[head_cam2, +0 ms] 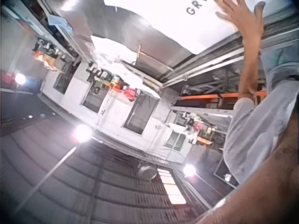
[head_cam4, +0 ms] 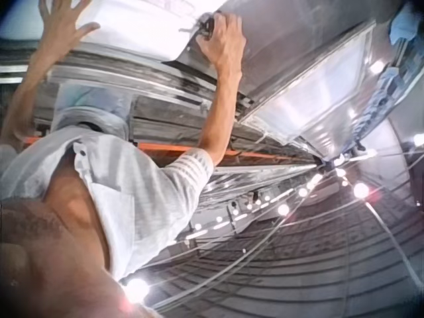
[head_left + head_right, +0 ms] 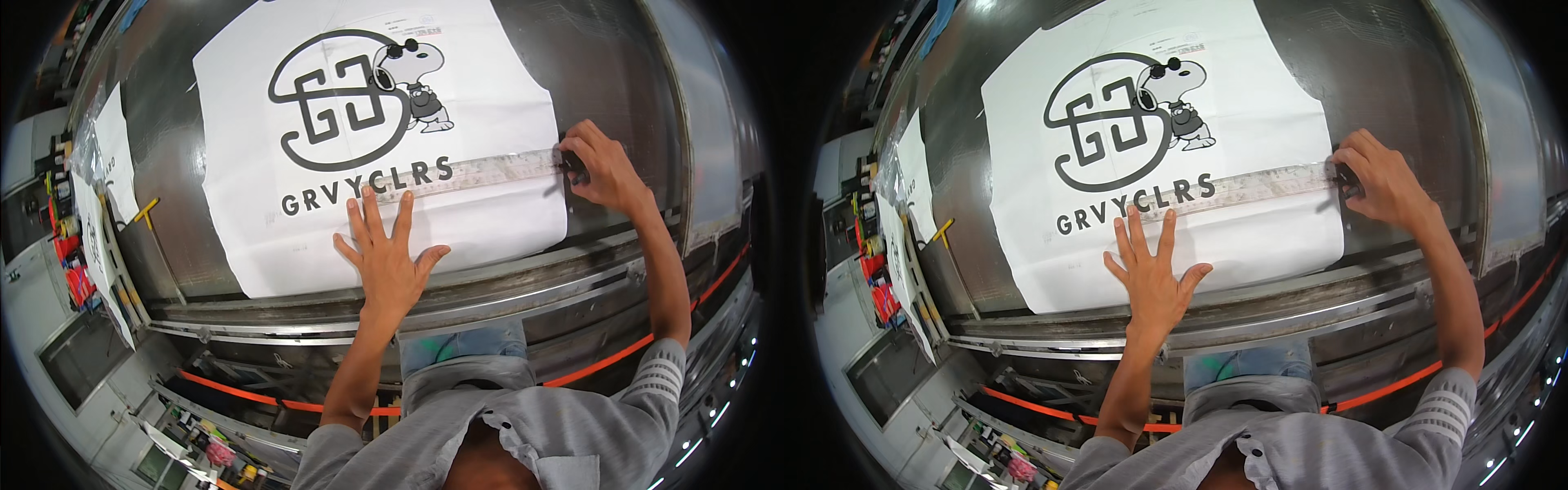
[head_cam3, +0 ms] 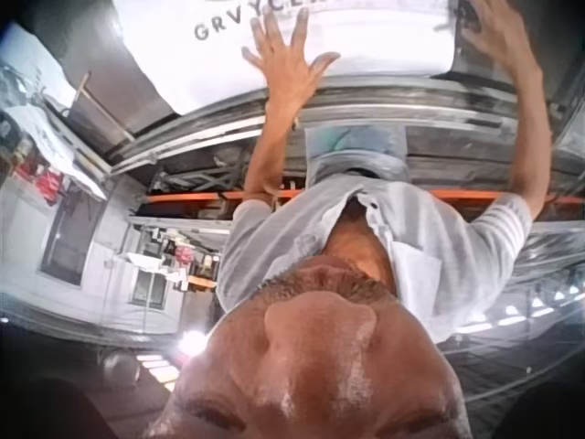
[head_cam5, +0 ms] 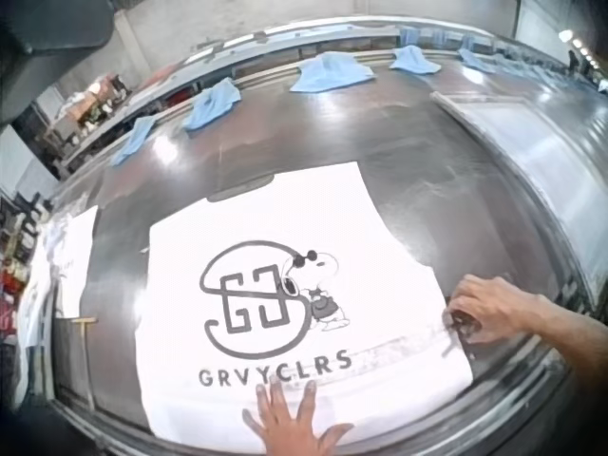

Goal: The person uses a ruler and a black marker to trace straight lines and curves onto a white paper template featuring a 'GRVYCLRS' logo and a cartoon character. They repeatedly reposition the ruler to draw parallel lines and curved edges, then remove the template to reveal the traced design on the surface below.

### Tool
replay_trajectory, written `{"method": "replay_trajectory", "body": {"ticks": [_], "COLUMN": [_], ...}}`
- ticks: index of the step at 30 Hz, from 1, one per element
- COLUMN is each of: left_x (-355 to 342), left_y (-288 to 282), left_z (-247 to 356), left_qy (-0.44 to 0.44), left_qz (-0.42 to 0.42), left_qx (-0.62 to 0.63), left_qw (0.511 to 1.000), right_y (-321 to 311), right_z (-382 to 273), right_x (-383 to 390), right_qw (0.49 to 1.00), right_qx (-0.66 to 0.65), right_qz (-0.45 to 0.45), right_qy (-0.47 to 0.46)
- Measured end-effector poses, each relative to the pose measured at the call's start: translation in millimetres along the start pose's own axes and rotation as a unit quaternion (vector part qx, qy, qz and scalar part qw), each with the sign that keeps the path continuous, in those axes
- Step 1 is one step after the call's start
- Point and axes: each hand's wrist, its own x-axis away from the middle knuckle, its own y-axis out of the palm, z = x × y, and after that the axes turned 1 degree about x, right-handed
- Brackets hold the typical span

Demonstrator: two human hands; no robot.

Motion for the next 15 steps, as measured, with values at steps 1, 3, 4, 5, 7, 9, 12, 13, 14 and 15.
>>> {"method": "replay_trajectory", "body": {"ticks": [1,3,4,5,7,9,12,13,14,15], "left_x": [0,0,-1,-2,-1,-1,-2,-2,-2,-3], "left_y": [-1,-1,0,2,2,2,1,1,1,-1], "left_z": [-2,-1,0,2,2,1,2,3,4,4], "left_qy": [0.003,0.005,0.005,0.004,0.005,0.005,0.003,0.002,0.001,-0.002], "left_qz": [0.007,0.016,0.017,0.018,0.015,0.013,0.011,0.01,0.01,0.004], "left_qx": [0.004,0.011,0.013,0.016,0.011,0.01,0.015,0.017,0.019,0.018], "left_qw": [1.0,1.0,1.0,1.0,1.0,1.0,1.0,1.0,1.0,1.0], "right_y": [1,3,3,2,3,4,4,1,-2,-7], "right_z": [-2,-1,1,3,3,3,6,7,7,4], "right_x": [-1,0,1,2,3,4,5,8,11,14], "right_qw": [1.0,1.0,1.0,1.0,1.0,1.0,1.0,1.0,0.999,0.997], "right_qx": [-0.003,-0.003,0.0,0.002,0.001,-0.001,-0.014,-0.024,-0.033,-0.04], "right_qz": [0.005,0.013,0.016,0.019,0.017,0.017,0.013,0.009,0.005,0.057], "right_qy": [0.0,-0.002,-0.004,-0.006,-0.004,-0.002,0.003,0.007,0.011,0.031]}}
